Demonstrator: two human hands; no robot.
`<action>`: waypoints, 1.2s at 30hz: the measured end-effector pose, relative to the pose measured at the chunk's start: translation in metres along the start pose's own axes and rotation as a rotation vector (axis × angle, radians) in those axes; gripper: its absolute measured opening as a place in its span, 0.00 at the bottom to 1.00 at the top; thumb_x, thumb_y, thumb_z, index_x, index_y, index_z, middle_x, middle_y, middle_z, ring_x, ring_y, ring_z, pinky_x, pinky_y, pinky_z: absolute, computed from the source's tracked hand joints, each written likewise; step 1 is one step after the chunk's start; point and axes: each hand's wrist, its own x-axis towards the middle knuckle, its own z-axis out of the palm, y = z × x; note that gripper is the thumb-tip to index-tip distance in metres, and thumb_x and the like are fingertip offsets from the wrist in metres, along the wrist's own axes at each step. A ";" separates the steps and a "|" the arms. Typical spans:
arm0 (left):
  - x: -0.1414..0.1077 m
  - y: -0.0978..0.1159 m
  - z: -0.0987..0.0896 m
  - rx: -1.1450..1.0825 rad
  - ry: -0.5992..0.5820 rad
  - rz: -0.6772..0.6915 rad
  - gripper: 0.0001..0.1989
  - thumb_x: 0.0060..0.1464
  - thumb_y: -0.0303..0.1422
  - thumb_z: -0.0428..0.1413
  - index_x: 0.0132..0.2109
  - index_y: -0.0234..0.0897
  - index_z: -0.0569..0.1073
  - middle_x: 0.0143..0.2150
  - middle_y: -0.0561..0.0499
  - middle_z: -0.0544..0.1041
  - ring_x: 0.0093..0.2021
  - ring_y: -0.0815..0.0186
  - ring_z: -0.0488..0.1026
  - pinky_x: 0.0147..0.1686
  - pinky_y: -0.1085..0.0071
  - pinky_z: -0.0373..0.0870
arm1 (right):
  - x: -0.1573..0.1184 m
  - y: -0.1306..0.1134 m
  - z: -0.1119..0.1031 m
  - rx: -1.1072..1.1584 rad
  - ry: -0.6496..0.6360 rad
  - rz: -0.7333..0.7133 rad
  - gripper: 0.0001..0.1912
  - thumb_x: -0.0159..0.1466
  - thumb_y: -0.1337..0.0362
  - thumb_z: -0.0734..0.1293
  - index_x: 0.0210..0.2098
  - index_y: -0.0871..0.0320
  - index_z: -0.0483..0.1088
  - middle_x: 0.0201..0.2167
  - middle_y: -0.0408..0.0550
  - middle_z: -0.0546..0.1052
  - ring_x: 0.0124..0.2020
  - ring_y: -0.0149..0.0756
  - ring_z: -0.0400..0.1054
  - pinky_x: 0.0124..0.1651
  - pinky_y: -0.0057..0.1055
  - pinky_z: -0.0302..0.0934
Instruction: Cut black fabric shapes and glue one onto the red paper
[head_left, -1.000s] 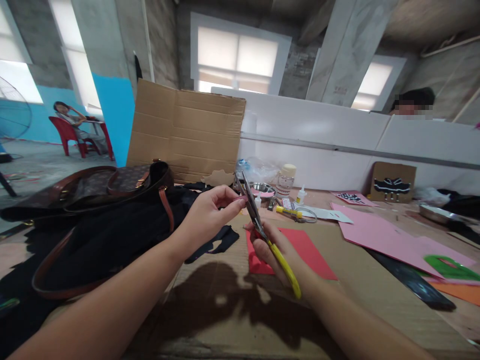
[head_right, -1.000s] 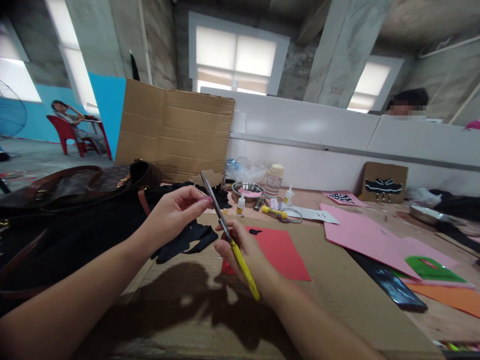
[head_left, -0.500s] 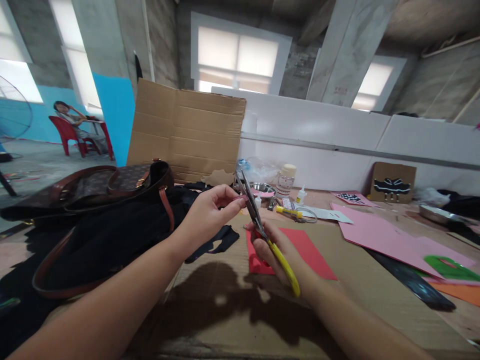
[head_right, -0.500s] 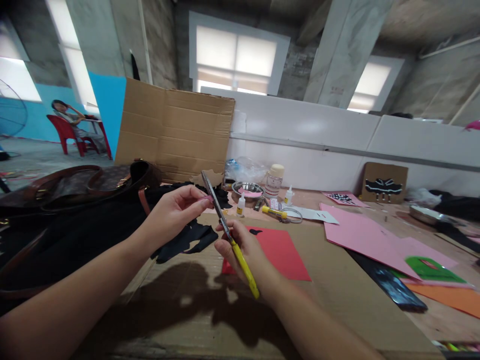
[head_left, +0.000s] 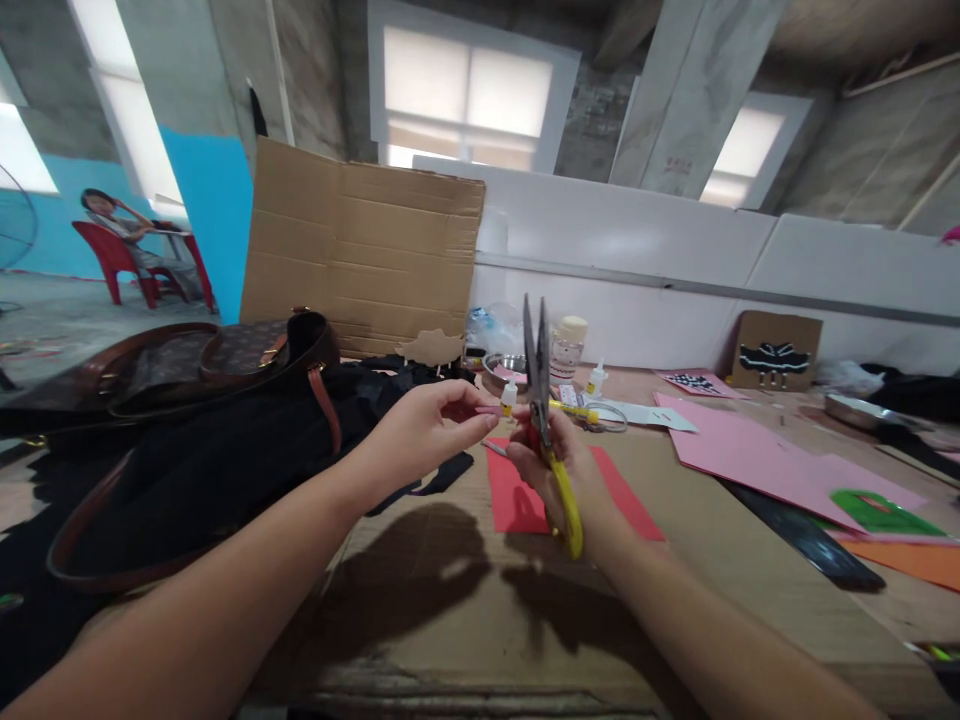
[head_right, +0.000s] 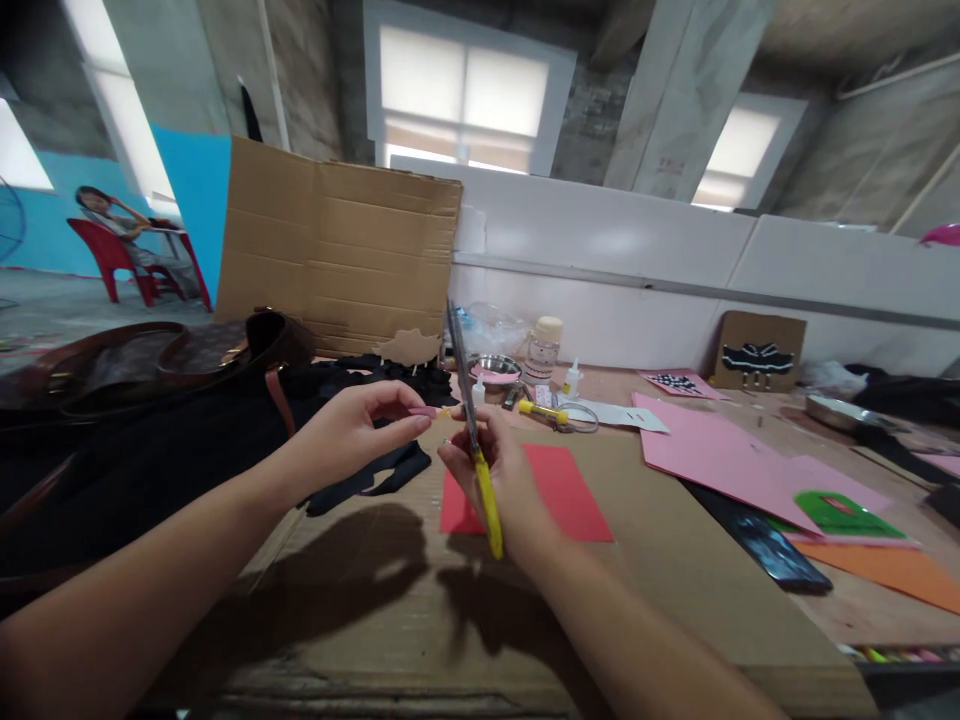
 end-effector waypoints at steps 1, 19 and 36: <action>-0.001 0.000 0.001 0.026 -0.030 0.005 0.10 0.55 0.39 0.61 0.32 0.38 0.77 0.30 0.50 0.79 0.30 0.65 0.73 0.32 0.72 0.70 | 0.002 0.001 0.000 0.013 0.021 -0.013 0.17 0.60 0.56 0.72 0.45 0.51 0.65 0.30 0.40 0.70 0.32 0.34 0.67 0.36 0.32 0.64; -0.004 0.000 0.005 0.151 -0.219 0.022 0.09 0.60 0.37 0.57 0.37 0.37 0.78 0.35 0.51 0.80 0.36 0.65 0.74 0.37 0.71 0.69 | -0.002 0.000 -0.003 0.030 -0.045 -0.088 0.16 0.61 0.61 0.72 0.46 0.50 0.65 0.36 0.42 0.73 0.38 0.35 0.69 0.42 0.33 0.66; 0.003 -0.005 -0.007 -0.123 0.084 0.020 0.12 0.56 0.41 0.63 0.35 0.36 0.75 0.34 0.52 0.79 0.35 0.68 0.75 0.38 0.73 0.70 | -0.009 -0.013 -0.003 -0.212 -0.227 0.045 0.16 0.66 0.55 0.66 0.50 0.53 0.64 0.37 0.47 0.70 0.39 0.39 0.66 0.43 0.34 0.65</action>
